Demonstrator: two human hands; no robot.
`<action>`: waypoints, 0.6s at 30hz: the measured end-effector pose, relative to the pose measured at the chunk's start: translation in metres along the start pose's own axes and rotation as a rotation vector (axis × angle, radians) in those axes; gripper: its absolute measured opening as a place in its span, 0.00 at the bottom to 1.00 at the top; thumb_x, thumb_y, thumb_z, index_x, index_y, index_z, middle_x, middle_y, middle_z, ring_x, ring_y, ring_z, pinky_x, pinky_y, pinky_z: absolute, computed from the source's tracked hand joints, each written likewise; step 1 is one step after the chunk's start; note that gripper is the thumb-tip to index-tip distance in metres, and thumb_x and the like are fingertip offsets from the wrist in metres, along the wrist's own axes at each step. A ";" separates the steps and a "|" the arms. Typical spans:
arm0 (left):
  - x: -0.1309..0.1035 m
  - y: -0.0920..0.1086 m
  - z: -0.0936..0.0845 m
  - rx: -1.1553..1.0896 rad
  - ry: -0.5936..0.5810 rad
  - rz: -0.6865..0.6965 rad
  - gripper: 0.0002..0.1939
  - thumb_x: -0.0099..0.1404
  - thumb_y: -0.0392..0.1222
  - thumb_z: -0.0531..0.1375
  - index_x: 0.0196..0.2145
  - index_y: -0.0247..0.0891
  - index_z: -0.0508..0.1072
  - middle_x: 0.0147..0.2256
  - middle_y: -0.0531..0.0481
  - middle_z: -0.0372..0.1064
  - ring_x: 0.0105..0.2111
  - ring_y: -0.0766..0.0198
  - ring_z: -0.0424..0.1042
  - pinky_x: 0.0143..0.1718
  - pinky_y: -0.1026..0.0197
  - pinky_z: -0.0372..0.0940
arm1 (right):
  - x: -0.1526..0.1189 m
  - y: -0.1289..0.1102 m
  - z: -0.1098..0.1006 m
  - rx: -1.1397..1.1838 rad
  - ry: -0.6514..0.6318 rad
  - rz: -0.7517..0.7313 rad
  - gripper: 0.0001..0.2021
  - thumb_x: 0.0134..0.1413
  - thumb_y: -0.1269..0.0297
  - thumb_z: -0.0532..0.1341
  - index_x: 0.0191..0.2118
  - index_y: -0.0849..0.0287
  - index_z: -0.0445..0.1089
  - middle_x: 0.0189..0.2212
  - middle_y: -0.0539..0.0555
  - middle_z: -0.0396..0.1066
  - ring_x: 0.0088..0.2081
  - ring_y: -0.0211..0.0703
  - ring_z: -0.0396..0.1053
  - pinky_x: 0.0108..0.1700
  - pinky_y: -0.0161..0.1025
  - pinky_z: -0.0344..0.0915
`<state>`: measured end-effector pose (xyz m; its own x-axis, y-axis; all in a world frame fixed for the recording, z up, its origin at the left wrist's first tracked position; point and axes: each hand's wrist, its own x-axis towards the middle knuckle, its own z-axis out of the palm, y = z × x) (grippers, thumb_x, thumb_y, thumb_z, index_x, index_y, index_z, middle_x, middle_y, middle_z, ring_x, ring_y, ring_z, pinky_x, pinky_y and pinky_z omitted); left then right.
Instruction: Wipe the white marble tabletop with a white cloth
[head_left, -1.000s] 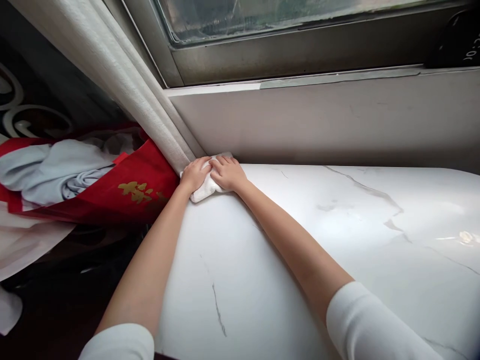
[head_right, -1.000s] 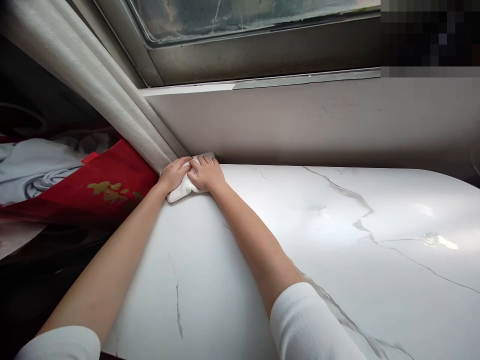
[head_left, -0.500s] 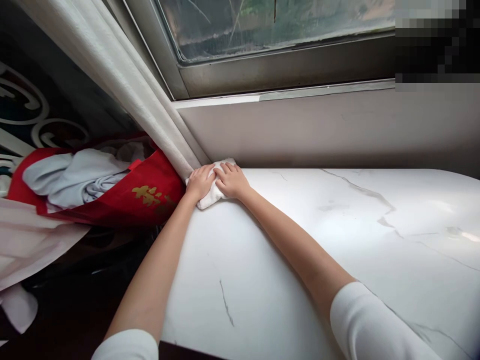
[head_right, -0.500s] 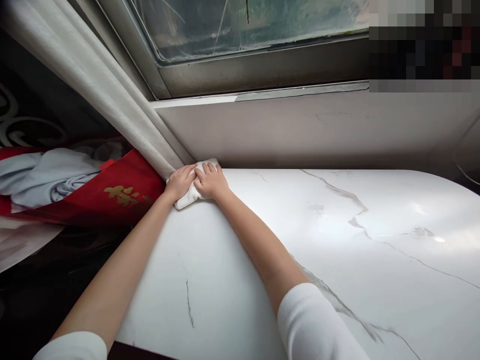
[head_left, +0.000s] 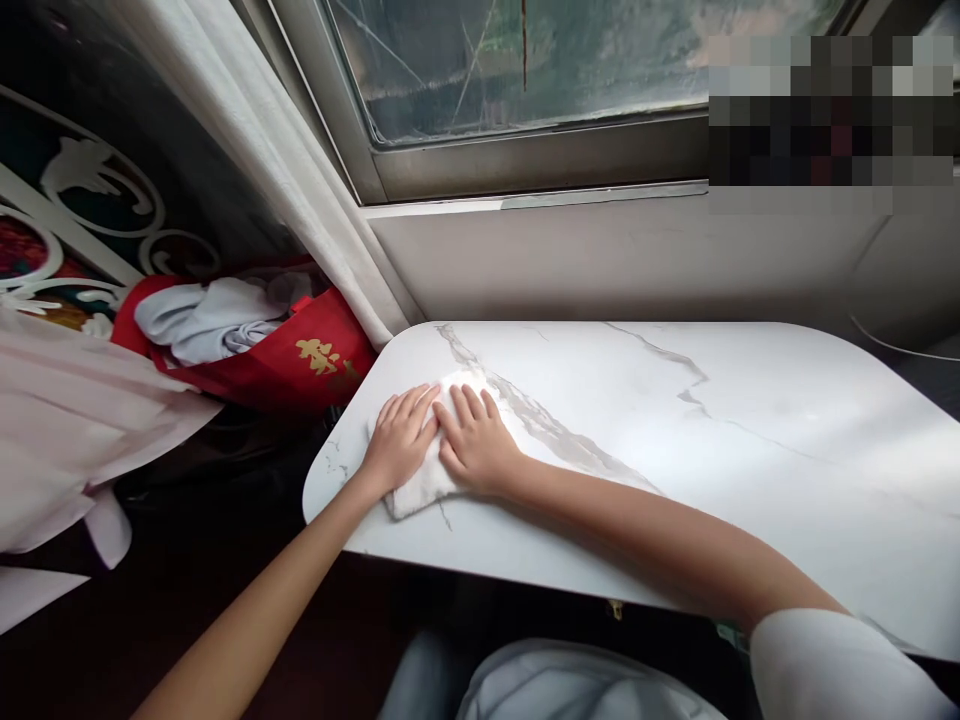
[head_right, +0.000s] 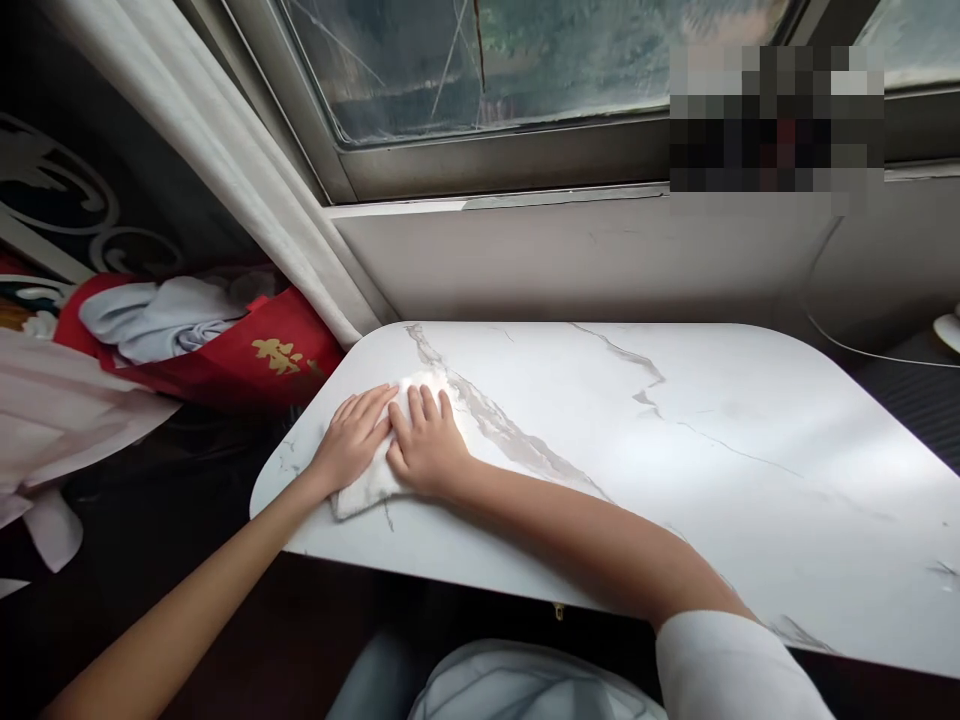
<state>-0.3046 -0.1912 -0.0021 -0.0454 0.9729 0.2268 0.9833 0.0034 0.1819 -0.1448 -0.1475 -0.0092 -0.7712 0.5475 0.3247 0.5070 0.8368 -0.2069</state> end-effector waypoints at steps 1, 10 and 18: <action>-0.014 0.008 -0.002 0.003 -0.002 0.004 0.25 0.69 0.44 0.41 0.61 0.42 0.60 0.61 0.45 0.58 0.62 0.56 0.55 0.64 0.48 0.46 | -0.014 -0.006 -0.004 0.005 0.000 -0.016 0.28 0.63 0.59 0.46 0.65 0.68 0.53 0.65 0.70 0.49 0.65 0.64 0.45 0.63 0.60 0.41; -0.075 0.068 -0.007 -0.009 -0.003 0.017 0.27 0.68 0.43 0.42 0.64 0.47 0.55 0.62 0.47 0.57 0.63 0.56 0.53 0.64 0.45 0.47 | -0.089 -0.022 -0.030 0.082 -0.042 -0.058 0.30 0.64 0.59 0.45 0.66 0.69 0.50 0.65 0.72 0.45 0.67 0.64 0.39 0.64 0.63 0.40; -0.054 0.068 0.003 0.004 0.020 0.025 0.27 0.68 0.42 0.44 0.64 0.45 0.55 0.62 0.45 0.57 0.62 0.53 0.55 0.62 0.43 0.49 | -0.068 -0.009 -0.030 0.122 -0.109 0.049 0.28 0.61 0.58 0.49 0.64 0.64 0.55 0.66 0.68 0.47 0.67 0.63 0.41 0.64 0.62 0.41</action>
<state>-0.2351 -0.2433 -0.0046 -0.0239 0.9677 0.2509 0.9849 -0.0202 0.1718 -0.0850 -0.1921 -0.0015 -0.7870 0.5798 0.2110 0.4998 0.7996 -0.3329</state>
